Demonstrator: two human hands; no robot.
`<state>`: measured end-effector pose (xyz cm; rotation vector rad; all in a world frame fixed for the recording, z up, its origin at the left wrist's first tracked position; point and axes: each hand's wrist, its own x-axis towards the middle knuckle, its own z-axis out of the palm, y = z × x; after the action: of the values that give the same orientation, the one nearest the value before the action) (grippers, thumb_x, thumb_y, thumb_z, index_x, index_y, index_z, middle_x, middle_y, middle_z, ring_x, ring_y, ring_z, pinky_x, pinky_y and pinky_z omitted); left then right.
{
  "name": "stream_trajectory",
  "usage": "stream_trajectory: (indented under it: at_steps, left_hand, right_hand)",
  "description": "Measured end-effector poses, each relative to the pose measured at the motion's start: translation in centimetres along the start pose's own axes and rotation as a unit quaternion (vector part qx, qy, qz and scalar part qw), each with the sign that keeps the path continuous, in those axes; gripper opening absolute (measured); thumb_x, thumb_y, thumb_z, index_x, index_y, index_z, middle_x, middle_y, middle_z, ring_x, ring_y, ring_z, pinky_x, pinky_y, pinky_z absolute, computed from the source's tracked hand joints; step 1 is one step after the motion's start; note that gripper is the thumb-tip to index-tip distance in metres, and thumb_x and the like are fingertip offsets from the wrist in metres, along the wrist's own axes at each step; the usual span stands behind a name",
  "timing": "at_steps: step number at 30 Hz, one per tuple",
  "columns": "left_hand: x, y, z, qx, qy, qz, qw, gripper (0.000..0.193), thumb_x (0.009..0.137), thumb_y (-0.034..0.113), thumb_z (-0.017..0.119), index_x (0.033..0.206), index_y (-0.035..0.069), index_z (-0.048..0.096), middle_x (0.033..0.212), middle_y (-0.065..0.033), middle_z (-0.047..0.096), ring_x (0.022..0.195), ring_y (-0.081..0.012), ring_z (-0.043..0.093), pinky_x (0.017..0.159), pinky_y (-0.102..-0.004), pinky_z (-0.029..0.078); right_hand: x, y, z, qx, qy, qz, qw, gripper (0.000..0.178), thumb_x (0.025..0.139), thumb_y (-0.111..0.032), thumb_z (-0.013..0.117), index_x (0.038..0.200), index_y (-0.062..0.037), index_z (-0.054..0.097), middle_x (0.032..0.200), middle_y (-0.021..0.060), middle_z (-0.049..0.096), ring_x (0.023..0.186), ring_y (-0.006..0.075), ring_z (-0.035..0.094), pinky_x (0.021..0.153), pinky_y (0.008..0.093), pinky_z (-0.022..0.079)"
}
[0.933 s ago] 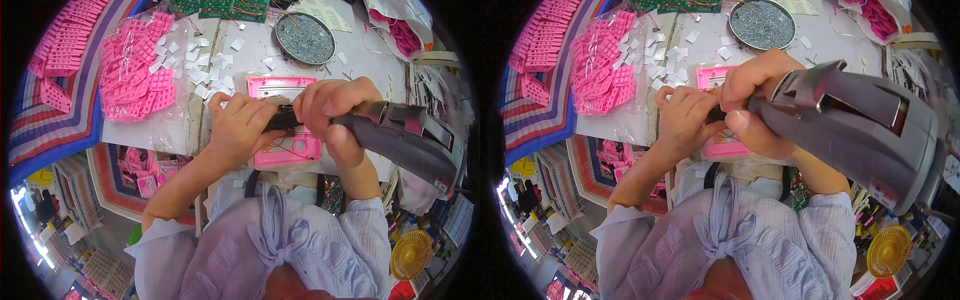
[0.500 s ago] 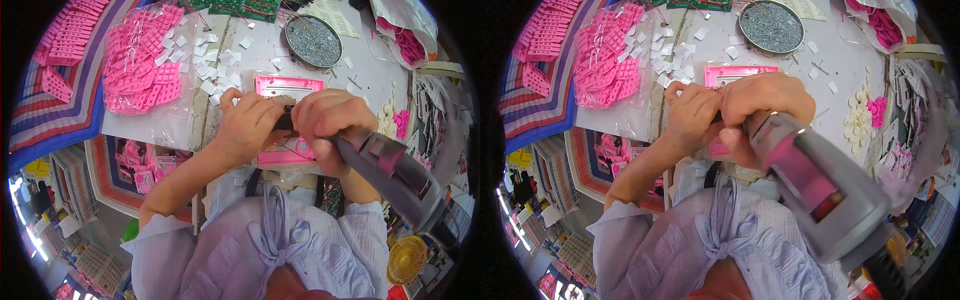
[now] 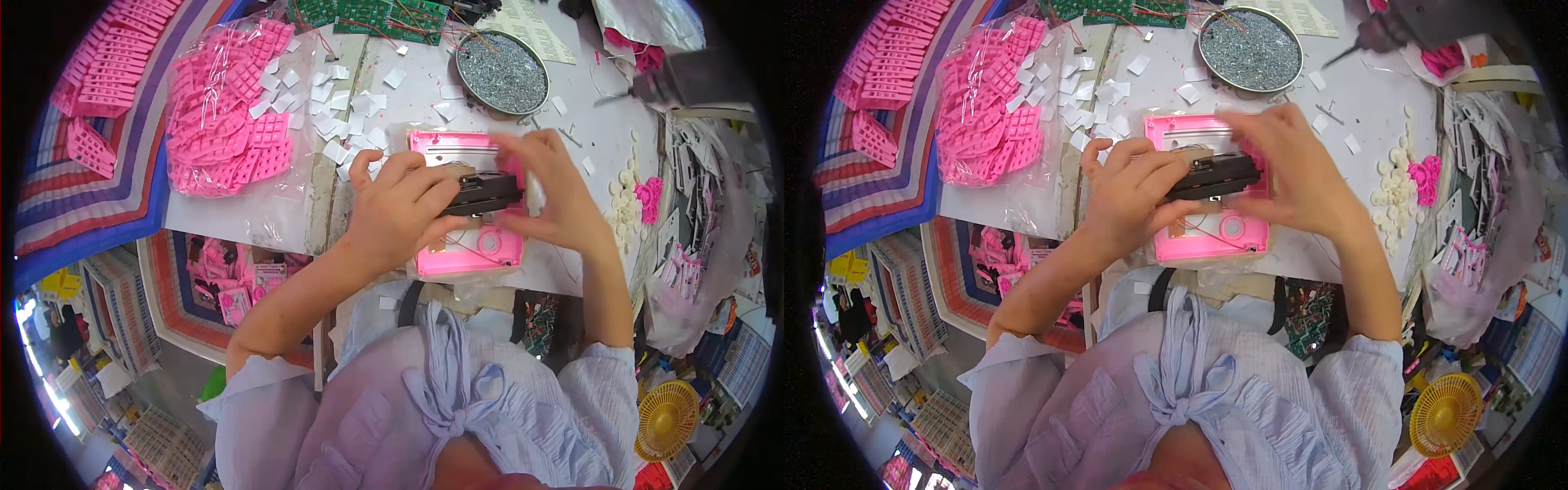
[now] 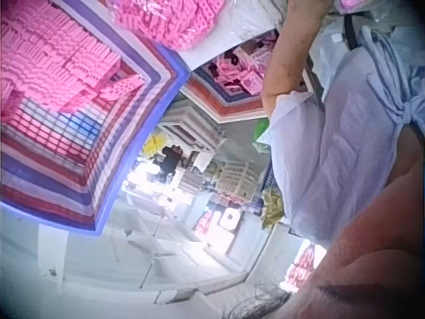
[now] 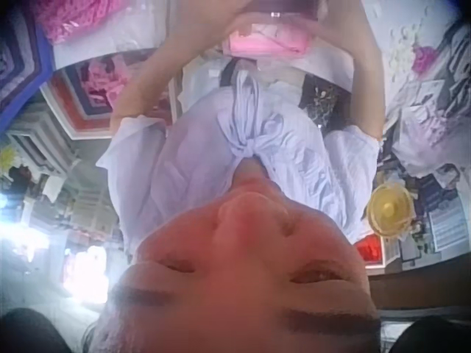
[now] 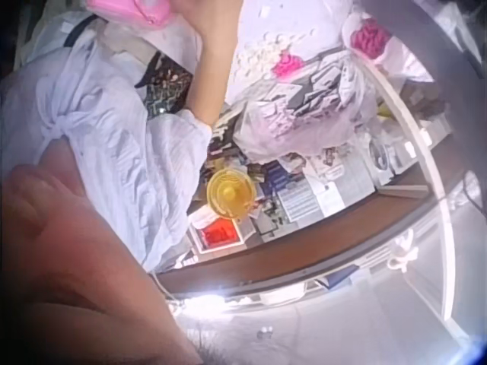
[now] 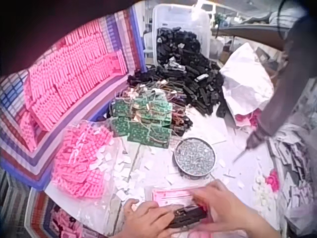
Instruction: Assemble a pink electronic toy house by attaching internal components and using a hot glue gun.
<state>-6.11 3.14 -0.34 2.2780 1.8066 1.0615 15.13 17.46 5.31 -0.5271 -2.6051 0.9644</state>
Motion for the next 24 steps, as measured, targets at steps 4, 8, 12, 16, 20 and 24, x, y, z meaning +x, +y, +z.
stream_trajectory:
  at_steps: [4,8,12,16,20,24]
  left_hand:
    - [0.0,-0.5,0.2,-0.096,0.002,-0.094,0.991,0.053,0.074,0.036,0.082,0.115,0.01,0.06,0.109,-0.001,0.067,0.107,-0.0215,0.058,0.1,-0.0448,0.027]
    - [-1.1,-0.2,1.4,-0.243,0.065,-0.195,0.948,0.057,0.082,0.031,0.076,0.126,0.005,0.051,0.107,-0.0042,0.068,0.103,-0.0232,0.057,0.101,-0.0462,0.026]
    - [-0.5,0.4,0.4,-0.087,0.01,-0.121,0.989,0.065,0.082,0.03,0.075,0.135,0.002,0.05,0.113,-0.005,0.067,0.104,-0.0242,0.054,0.099,-0.0459,0.027]
    - [-0.4,1.0,0.4,-0.004,-0.016,-0.096,0.995,0.066,0.081,0.032,0.075,0.137,0.003,0.055,0.112,-0.0041,0.064,0.105,-0.0244,0.052,0.097,-0.0463,0.028]
    - [-0.2,1.3,0.7,0.026,-0.01,-0.09,0.996,0.064,0.079,0.032,0.076,0.134,0.005,0.06,0.109,-0.0043,0.061,0.104,-0.024,0.053,0.096,-0.0468,0.028]
    - [0.3,1.6,0.6,0.036,-0.01,-0.085,0.996,0.063,0.077,0.031,0.076,0.133,0.005,0.062,0.105,-0.0042,0.059,0.102,-0.0238,0.052,0.095,-0.0471,0.028]
  right_hand:
    - [-0.5,0.9,0.4,-0.055,0.02,-0.044,0.997,0.05,0.074,-0.019,0.082,0.121,-0.0068,0.068,0.103,0.009,0.066,0.094,0.0267,0.058,0.078,0.0349,0.049]
    - [0.9,1.3,0.0,0.048,0.009,0.089,0.995,0.034,0.089,-0.024,0.071,0.117,-0.0046,0.068,0.085,0.012,0.064,0.076,0.0223,0.059,0.069,0.0345,0.046]
    - [3.5,1.6,-0.3,0.015,-0.031,0.188,0.982,0.029,0.097,-0.032,0.063,0.108,-0.0057,0.065,0.069,0.0137,0.063,0.06,0.0249,0.059,0.06,0.037,0.046]
    - [4.7,-0.3,-0.5,-0.202,0.007,0.197,0.959,0.029,0.09,-0.031,0.07,0.105,-0.0078,0.063,0.082,0.0108,0.067,0.078,0.0289,0.063,0.067,0.0399,0.048]
    - [2.7,1.3,-0.6,-0.12,0.008,0.031,0.992,0.031,0.079,-0.023,0.076,0.104,-0.0077,0.064,0.099,0.0089,0.067,0.098,0.0305,0.061,0.08,0.0408,0.05]
    - [1.6,2.2,2.0,-0.22,0.105,-0.119,0.962,0.037,0.068,-0.012,0.076,0.102,-0.0072,0.065,0.11,0.0068,0.063,0.102,0.0301,0.06,0.086,0.0408,0.049]
